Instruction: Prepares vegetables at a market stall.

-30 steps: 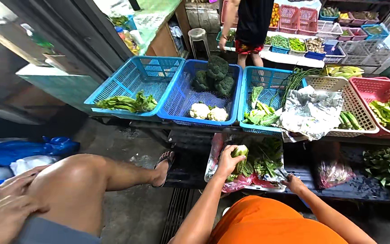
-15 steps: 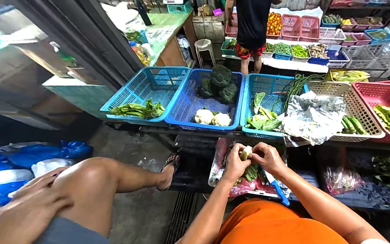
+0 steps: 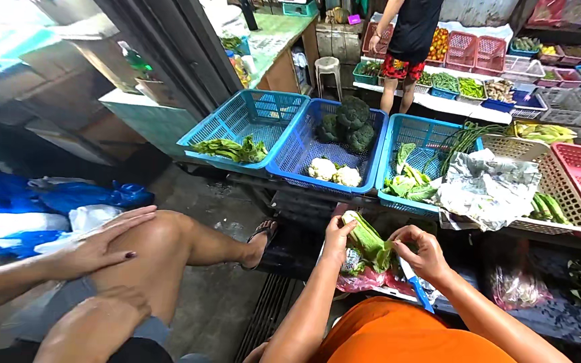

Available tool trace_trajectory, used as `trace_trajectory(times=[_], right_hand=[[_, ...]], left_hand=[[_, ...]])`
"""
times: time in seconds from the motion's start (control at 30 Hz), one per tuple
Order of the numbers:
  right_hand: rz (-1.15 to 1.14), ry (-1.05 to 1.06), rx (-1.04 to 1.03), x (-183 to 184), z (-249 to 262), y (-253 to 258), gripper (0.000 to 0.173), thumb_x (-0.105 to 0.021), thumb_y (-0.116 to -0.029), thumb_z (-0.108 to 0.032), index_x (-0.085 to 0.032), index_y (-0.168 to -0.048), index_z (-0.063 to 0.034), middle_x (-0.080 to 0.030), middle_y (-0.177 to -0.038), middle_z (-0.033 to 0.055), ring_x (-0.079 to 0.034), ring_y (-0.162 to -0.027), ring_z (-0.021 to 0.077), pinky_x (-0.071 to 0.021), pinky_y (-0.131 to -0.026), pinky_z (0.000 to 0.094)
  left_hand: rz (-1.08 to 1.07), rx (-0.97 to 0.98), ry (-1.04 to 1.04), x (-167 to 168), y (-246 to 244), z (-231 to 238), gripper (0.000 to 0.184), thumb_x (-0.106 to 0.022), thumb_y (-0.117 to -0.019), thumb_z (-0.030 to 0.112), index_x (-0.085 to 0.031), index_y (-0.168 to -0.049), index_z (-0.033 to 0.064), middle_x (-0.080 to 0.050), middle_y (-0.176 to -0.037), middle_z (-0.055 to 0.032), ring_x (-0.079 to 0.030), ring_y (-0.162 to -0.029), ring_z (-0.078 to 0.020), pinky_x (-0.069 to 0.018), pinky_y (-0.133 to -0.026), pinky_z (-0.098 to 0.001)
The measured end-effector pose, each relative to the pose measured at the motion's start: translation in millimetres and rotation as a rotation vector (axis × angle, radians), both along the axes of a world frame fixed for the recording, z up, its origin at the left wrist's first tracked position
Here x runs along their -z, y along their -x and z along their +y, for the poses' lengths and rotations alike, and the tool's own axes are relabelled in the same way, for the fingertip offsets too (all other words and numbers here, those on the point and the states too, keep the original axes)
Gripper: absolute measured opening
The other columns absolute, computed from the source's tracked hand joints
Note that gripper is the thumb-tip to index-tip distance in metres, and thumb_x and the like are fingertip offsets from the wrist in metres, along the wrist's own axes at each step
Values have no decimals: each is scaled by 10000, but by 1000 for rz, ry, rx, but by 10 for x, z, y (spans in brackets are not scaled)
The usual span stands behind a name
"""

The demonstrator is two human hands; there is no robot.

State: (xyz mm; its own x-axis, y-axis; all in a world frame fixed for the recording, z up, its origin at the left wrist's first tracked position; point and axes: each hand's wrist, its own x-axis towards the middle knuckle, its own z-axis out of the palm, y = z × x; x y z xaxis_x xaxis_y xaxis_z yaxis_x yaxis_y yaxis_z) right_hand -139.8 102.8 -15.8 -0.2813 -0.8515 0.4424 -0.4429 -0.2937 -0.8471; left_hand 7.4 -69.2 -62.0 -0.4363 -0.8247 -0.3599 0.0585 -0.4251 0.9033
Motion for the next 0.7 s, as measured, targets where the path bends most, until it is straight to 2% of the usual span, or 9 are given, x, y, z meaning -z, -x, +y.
trace_trajectory(times=[0.1,0.17,0.23,0.3,0.37,0.43,0.53,0.6,0.7], right_hand=[[103,22,92,-122,85,92,115,-650,-933,-112,-661,-967,-2,-728,-968,57,-706,-910,77,-607,-839,269],[260,-212,164,-166,63,200,248,-700,-928,-210,-670,-1074,-12,-731,-1014,84,-708,-965,143,-590,-893,342],[303,-432,142,-170,-31,260,373,-712,-944,-292,-673,-1197,-21,-698,-1162,138,-666,-1107,229,-534,-999,415],[259,-446,139,-106,-151,254,399,-697,-962,-293,-665,-1250,-19,-691,-1206,142,-679,-1103,208,-550,-1002,371],[167,-446,118,-66,-250,236,443,-690,-970,-279,-629,-1314,-6,-675,-1247,152,-680,-1107,197,-555,-998,346],[74,-451,96,-54,-300,251,417,-697,-965,-270,-646,-1289,-13,-694,-1208,137,-681,-1075,179,-551,-977,349],[6,-466,43,-98,-288,305,267,-679,-978,-220,-705,-1170,-37,-723,-1096,85,-691,-991,109,-565,-925,290],[9,-473,12,-128,-261,331,230,-647,-997,-193,-716,-1156,-42,-729,-1079,73,-691,-964,81,-565,-906,264],[18,-467,-2,-111,-234,328,229,-627,-988,-175,-708,-1143,-28,-720,-1064,89,-684,-930,90,-564,-870,267]], left_hand=[[-54,-61,25,51,-37,-73,409,-684,-945,58,-552,-1325,-12,-639,-1209,-210,-671,-1047,-287,-588,-866,-461],[-64,9,110,23,-49,-55,363,-689,-929,44,-594,-1271,-33,-659,-1174,-194,-673,-1034,-255,-582,-874,-422],[-70,155,191,-55,-27,24,365,-704,-920,52,-623,-1263,-41,-677,-1180,-179,-674,-1060,-229,-576,-912,-397],[-48,264,275,-165,46,142,358,-747,-876,41,-654,-1211,-42,-702,-1129,-153,-688,-1030,-195,-578,-919,-362],[-17,338,337,-260,112,260,359,-771,-828,17,-637,-1157,-38,-704,-1071,-136,-696,-980,-180,-587,-890,-344],[-42,391,379,-325,150,310,373,-795,-813,42,-622,-1137,-20,-699,-1043,-120,-698,-951,-174,-592,-868,-340],[-46,413,397,-371,131,307,327,-795,-833,60,-640,-1113,-6,-702,-1025,-103,-696,-927,-157,-590,-852,-321],[-26,423,390,-379,105,283,274,-771,-852,42,-659,-1098,-3,-707,-1012,-92,-697,-910,-142,-590,-839,-306],[9,450,374,-383,86,261,228,-744,-875,24,-676,-1091,-4,-711,-1002,-76,-693,-900,-126,-585,-842,-288]])
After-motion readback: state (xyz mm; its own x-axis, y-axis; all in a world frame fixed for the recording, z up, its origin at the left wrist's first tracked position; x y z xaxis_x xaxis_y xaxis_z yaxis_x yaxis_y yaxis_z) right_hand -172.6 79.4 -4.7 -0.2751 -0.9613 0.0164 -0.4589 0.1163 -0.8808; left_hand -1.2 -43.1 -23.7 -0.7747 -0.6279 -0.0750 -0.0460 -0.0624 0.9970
